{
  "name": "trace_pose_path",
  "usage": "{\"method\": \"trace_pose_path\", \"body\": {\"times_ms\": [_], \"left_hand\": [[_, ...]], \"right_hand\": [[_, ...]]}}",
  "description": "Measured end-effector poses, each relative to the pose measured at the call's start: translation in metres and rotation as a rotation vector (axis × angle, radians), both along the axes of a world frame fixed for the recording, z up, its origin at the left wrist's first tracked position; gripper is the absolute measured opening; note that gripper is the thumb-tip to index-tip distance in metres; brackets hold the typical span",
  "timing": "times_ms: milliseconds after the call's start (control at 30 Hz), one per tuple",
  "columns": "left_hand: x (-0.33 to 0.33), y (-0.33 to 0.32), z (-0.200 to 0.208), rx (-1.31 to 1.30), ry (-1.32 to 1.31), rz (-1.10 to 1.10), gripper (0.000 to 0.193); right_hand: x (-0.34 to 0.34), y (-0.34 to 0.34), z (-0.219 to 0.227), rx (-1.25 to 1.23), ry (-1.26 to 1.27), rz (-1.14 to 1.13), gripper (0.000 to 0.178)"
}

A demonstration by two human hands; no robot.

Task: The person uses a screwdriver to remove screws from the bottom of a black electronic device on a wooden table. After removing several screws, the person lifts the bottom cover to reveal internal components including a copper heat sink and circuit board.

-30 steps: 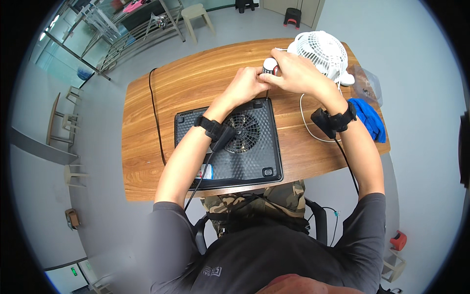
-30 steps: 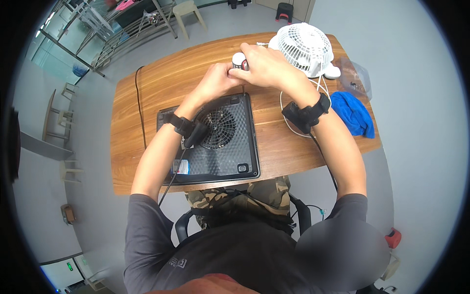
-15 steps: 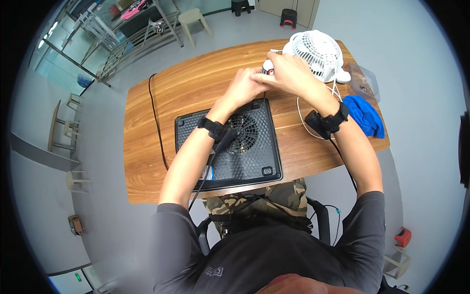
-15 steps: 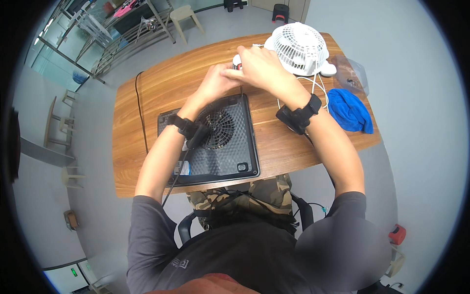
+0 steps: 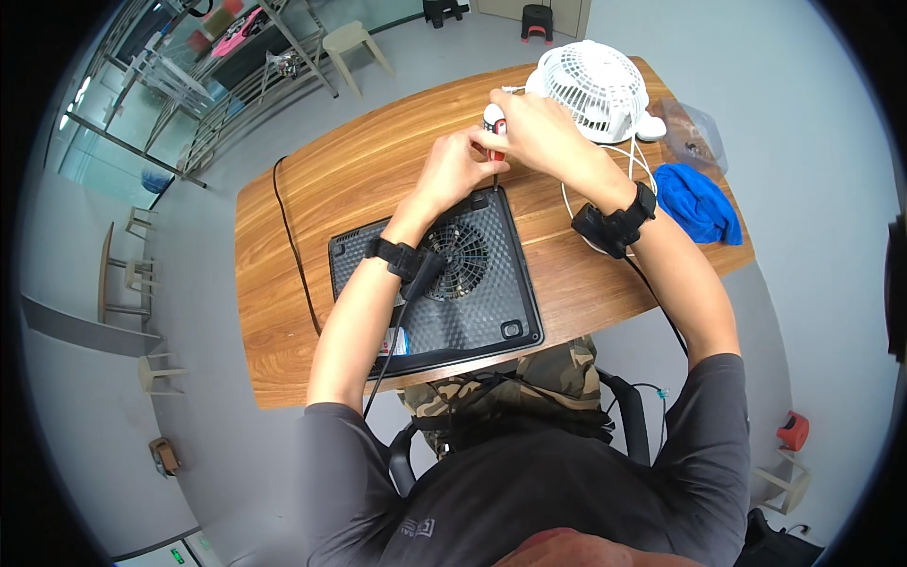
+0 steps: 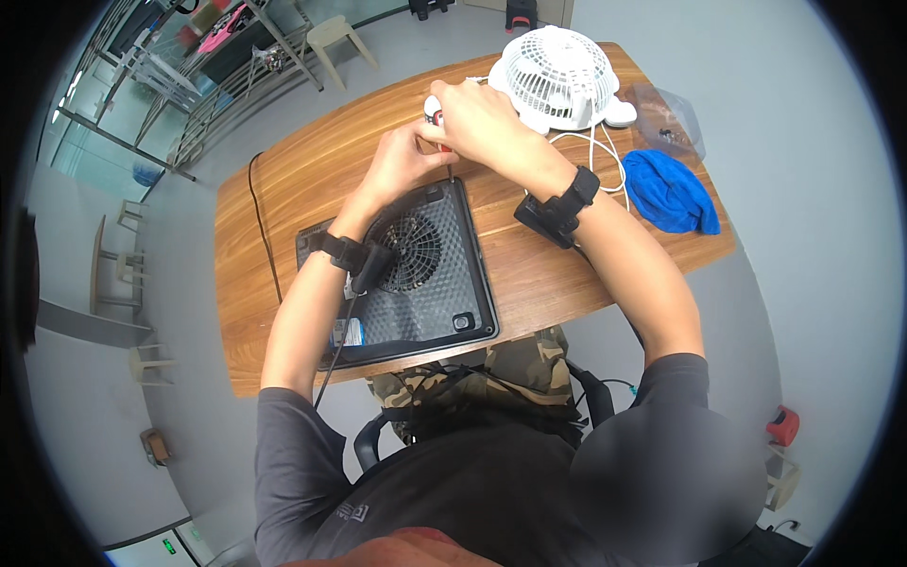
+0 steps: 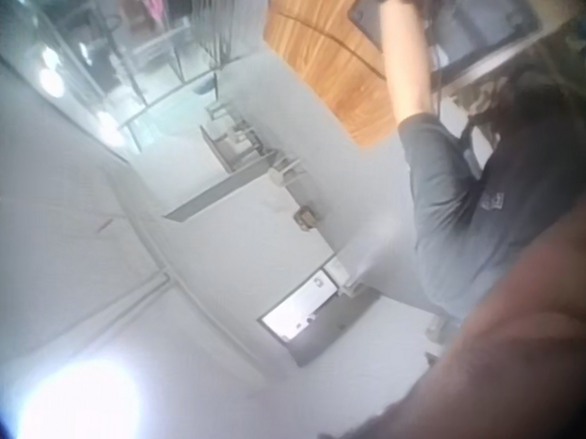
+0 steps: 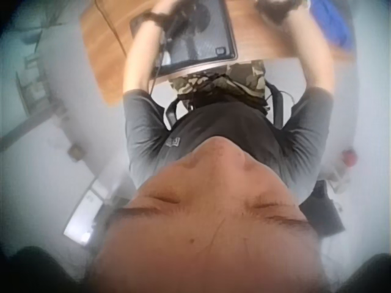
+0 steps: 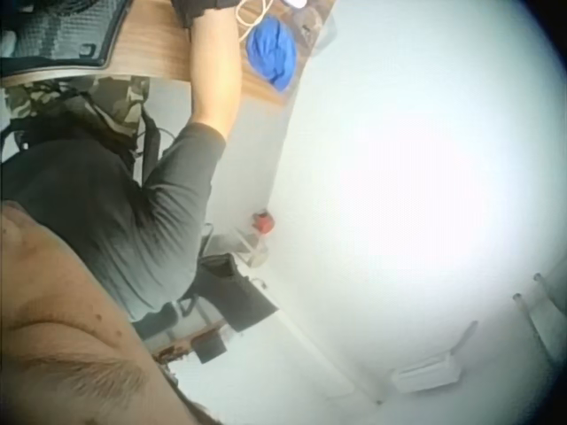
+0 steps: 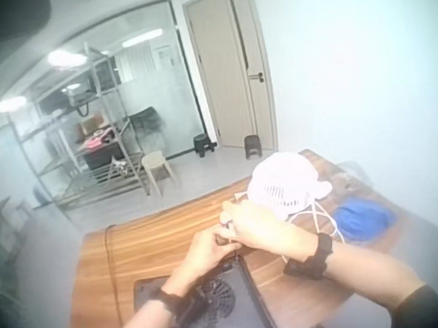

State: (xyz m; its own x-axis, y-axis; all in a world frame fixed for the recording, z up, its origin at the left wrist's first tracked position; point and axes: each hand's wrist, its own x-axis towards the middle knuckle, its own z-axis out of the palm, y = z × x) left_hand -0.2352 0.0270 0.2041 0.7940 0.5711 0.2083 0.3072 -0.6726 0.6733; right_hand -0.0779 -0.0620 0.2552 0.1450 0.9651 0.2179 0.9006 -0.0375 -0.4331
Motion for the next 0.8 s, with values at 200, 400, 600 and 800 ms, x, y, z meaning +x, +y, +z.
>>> {"method": "trace_pose_path", "body": {"times_ms": [200,400,600,800], "left_hand": [[0.002,0.007,-0.009,-0.071,0.01,0.025,0.036],[0.001,0.006,-0.007,-0.123,0.056,0.028,0.034],[-0.001,0.008,-0.009,-0.087,0.268,-0.067,0.024],[0.006,0.023,-0.047,0.131,0.442,-0.078,0.019]], "right_hand": [[0.015,0.001,-0.019,0.254,0.062,0.146,0.05],[0.006,0.001,-0.012,0.092,0.102,0.0,0.052],[0.014,-0.002,-0.017,0.116,0.105,0.077,0.05],[0.005,-0.003,-0.005,-0.064,0.222,0.021,0.045]]}}
